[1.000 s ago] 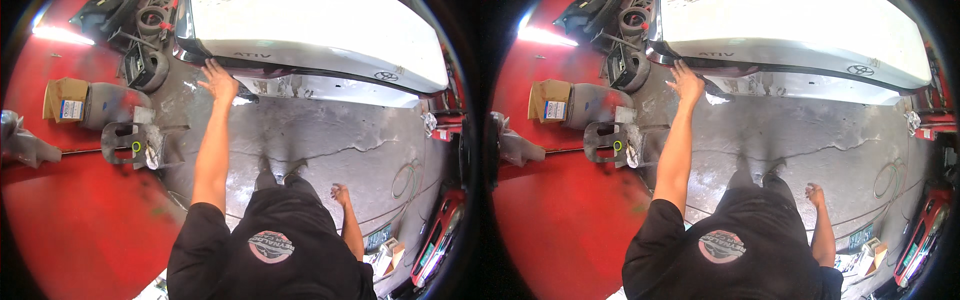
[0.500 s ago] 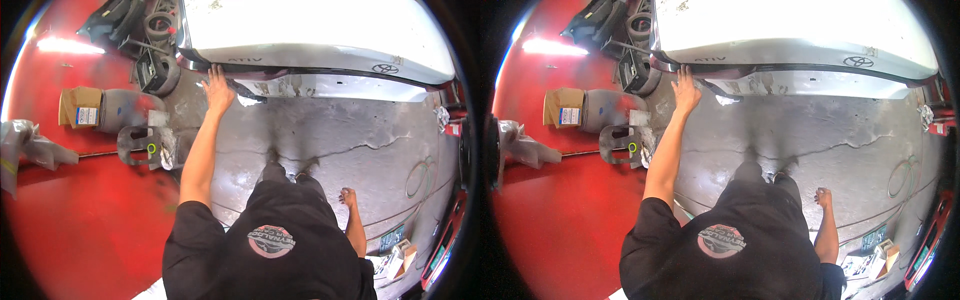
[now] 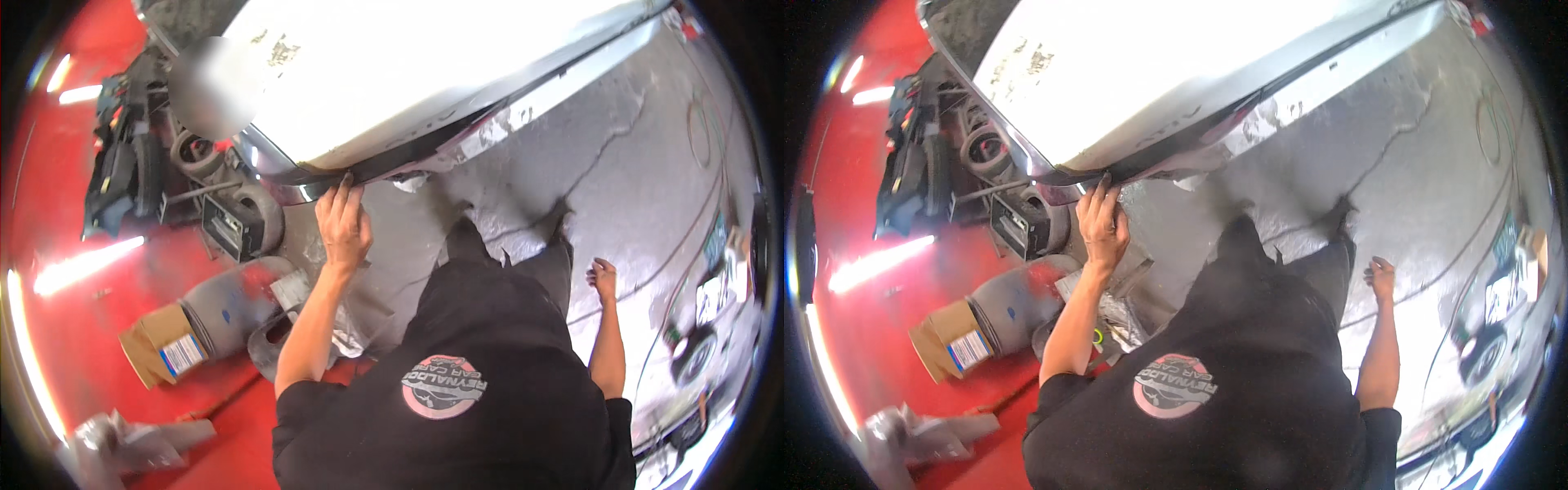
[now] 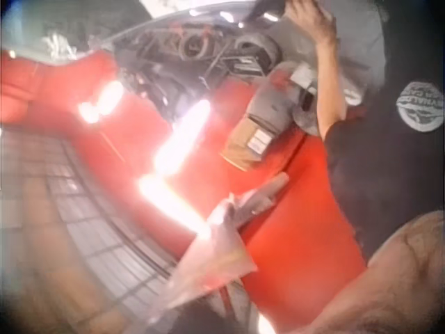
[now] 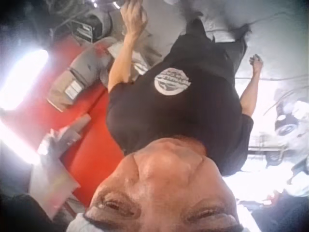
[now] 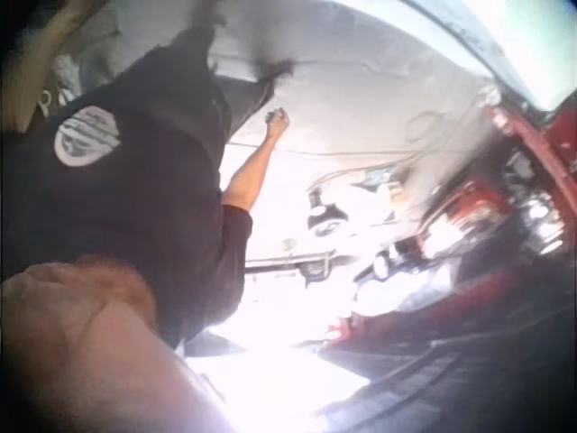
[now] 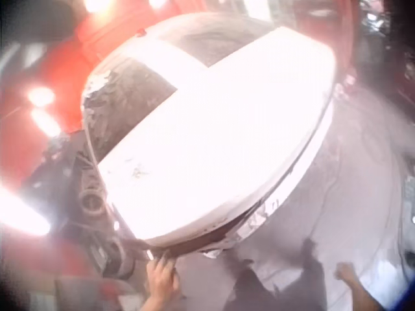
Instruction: The person touches the trunk and taillights of a car by hand, works underneath the rear panel using both hands, and checks the alignment along the rear body panels and taillights.
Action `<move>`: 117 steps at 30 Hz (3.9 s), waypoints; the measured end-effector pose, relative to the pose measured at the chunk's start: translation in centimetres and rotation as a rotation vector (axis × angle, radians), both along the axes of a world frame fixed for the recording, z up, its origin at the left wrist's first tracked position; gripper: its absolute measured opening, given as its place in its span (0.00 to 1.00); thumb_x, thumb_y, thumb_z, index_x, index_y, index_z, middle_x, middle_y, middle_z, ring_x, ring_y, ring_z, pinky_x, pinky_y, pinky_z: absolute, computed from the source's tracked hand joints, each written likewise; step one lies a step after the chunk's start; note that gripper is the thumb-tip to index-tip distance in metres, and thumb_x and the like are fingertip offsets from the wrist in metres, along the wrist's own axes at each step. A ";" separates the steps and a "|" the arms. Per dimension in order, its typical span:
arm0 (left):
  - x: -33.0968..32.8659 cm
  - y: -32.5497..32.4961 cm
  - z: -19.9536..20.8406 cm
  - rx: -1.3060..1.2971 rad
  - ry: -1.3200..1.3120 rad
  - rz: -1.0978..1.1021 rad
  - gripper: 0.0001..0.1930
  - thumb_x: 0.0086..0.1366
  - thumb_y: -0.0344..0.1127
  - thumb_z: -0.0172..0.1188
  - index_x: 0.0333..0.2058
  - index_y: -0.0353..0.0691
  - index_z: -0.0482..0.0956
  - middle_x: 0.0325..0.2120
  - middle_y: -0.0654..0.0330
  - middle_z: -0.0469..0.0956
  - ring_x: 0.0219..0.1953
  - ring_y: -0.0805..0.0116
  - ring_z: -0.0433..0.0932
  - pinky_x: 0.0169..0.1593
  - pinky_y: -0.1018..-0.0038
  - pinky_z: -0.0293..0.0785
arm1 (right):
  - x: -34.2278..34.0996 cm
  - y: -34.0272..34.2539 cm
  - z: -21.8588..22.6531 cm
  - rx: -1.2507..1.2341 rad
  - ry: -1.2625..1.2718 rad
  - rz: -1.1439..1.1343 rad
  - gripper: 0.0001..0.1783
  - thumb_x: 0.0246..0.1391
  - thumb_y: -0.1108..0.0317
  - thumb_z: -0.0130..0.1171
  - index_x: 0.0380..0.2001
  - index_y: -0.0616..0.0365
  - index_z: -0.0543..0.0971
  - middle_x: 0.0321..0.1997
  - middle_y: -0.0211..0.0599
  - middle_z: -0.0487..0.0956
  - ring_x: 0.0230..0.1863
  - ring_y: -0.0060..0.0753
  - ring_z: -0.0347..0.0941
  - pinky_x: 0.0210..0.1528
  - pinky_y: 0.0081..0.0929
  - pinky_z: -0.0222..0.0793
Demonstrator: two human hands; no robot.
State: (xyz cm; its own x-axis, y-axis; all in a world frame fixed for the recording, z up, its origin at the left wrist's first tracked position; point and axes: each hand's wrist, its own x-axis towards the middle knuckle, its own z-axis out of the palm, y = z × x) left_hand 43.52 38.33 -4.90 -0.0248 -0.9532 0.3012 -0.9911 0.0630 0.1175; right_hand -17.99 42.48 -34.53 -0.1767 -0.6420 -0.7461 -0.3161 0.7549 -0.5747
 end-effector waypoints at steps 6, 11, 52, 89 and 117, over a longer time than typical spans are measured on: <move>4.0 -4.7 7.8 -0.125 0.145 -0.631 0.19 0.45 0.18 0.58 0.40 0.33 0.80 0.38 0.53 0.81 0.41 0.54 0.78 0.44 0.62 0.72 | 15.4 13.7 0.6 -0.039 0.156 0.301 0.23 0.55 0.63 0.58 0.51 0.67 0.78 0.29 0.51 0.82 0.24 0.33 0.80 0.25 0.29 0.74; 5.0 -12.0 12.8 -0.145 -0.085 -0.724 0.19 0.57 0.21 0.59 0.48 0.34 0.79 0.50 0.50 0.76 0.55 0.50 0.72 0.57 0.59 0.67 | 24.9 17.1 2.5 0.002 0.048 -0.082 0.23 0.57 0.63 0.57 0.53 0.64 0.77 0.27 0.44 0.82 0.23 0.29 0.79 0.23 0.26 0.72; 2.7 -15.7 9.6 -0.109 -1.006 -1.782 0.16 0.60 0.48 0.63 0.41 0.45 0.85 0.48 0.59 0.79 0.63 0.52 0.66 0.68 0.38 0.43 | 94.9 16.0 7.6 -0.182 0.207 -1.198 0.16 0.58 0.64 0.58 0.46 0.61 0.79 0.43 0.53 0.81 0.46 0.60 0.76 0.48 0.44 0.72; 10.2 -12.5 5.3 -0.078 -0.688 -1.658 0.18 0.59 0.24 0.48 0.46 0.34 0.81 0.49 0.49 0.79 0.58 0.54 0.73 0.66 0.62 0.61 | 118.7 6.8 -15.1 0.214 0.283 -1.200 0.20 0.61 0.63 0.51 0.52 0.65 0.76 0.56 0.50 0.73 0.60 0.51 0.66 0.63 0.43 0.60; 9.4 -13.4 5.8 0.116 -0.732 -1.670 0.13 0.69 0.29 0.54 0.48 0.31 0.80 0.43 0.54 0.83 0.47 0.68 0.78 0.56 0.72 0.70 | 118.8 4.6 -16.7 0.209 0.337 -1.282 0.15 0.62 0.66 0.52 0.47 0.63 0.77 0.47 0.46 0.78 0.54 0.49 0.71 0.58 0.42 0.64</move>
State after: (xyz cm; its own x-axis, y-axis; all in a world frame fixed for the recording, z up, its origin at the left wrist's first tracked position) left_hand 52.87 24.94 0.88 -0.9449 0.1927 -0.2647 0.2460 0.9513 -0.1857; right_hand 100.82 47.09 -51.27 -0.7565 0.2336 -0.6109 0.5732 0.6865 -0.4474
